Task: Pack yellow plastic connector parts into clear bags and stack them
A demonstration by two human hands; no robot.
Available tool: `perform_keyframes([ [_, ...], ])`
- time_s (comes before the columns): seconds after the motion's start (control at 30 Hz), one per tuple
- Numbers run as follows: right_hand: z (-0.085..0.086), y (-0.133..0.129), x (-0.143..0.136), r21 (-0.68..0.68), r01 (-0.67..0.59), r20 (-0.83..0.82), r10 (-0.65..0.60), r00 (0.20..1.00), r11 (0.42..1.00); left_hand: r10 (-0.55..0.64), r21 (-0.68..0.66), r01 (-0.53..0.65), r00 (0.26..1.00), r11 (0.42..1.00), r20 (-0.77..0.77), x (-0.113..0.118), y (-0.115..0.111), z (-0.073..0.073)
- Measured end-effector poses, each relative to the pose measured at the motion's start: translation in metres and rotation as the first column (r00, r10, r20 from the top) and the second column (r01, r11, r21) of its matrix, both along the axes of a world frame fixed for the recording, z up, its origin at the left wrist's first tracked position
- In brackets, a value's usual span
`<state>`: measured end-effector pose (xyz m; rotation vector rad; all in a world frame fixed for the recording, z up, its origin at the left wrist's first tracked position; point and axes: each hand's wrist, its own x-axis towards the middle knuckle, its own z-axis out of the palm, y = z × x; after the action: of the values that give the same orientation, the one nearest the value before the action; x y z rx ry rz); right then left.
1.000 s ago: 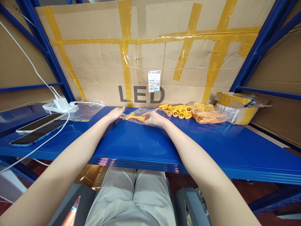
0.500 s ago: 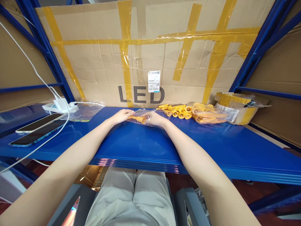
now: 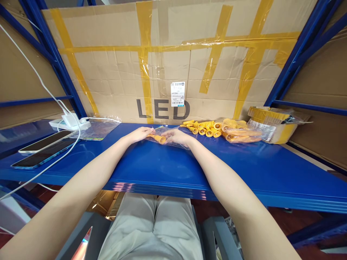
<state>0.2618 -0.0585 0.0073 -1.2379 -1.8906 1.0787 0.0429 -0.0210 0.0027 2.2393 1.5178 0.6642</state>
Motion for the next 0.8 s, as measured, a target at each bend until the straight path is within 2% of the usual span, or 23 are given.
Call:
perform_keyframes([
  [0.17,0.001,-0.001,-0.001,-0.055,-0.046,-0.061,0.042,0.997,0.997,0.064,0.016,-0.063,0.996,0.998,-0.067,0.002,-0.002,0.002],
  [0.3,0.001,0.000,-0.004,-0.067,-0.033,-0.090,0.026,0.996,0.997,0.184,0.061,-0.176,0.969,0.982,-0.164,-0.001,0.003,0.003],
  [0.4,0.004,0.005,-0.002,-0.019,0.068,-0.059,-0.069,0.996,0.997,0.307,0.093,-0.294,0.930,0.951,-0.202,-0.011,0.009,0.002],
  [0.5,0.008,0.013,0.010,0.165,0.251,0.056,-0.263,0.963,0.954,0.431,0.102,-0.418,0.883,0.902,-0.189,-0.023,0.015,0.001],
  [0.57,0.010,0.018,0.024,0.368,0.373,0.194,-0.463,0.865,0.851,0.499,0.097,-0.489,0.850,0.867,-0.171,-0.030,0.017,0.001],
  [0.6,0.010,0.020,0.031,0.452,0.422,0.263,-0.569,0.779,0.786,0.527,0.093,-0.518,0.834,0.850,-0.164,-0.032,0.017,0.001],
  [0.67,0.010,0.022,0.045,0.527,0.461,0.385,-0.684,0.619,0.714,0.570,0.085,-0.564,0.808,0.821,-0.147,-0.035,0.016,0.002],
  [0.73,0.008,0.022,0.054,0.556,0.446,0.484,-0.709,0.512,0.702,0.598,0.078,-0.593,0.791,0.802,-0.130,-0.036,0.016,0.002],
  [0.8,0.007,0.022,0.056,0.553,0.412,0.567,-0.690,0.451,0.724,0.614,0.073,-0.610,0.780,0.789,-0.120,-0.036,0.015,0.002],
])
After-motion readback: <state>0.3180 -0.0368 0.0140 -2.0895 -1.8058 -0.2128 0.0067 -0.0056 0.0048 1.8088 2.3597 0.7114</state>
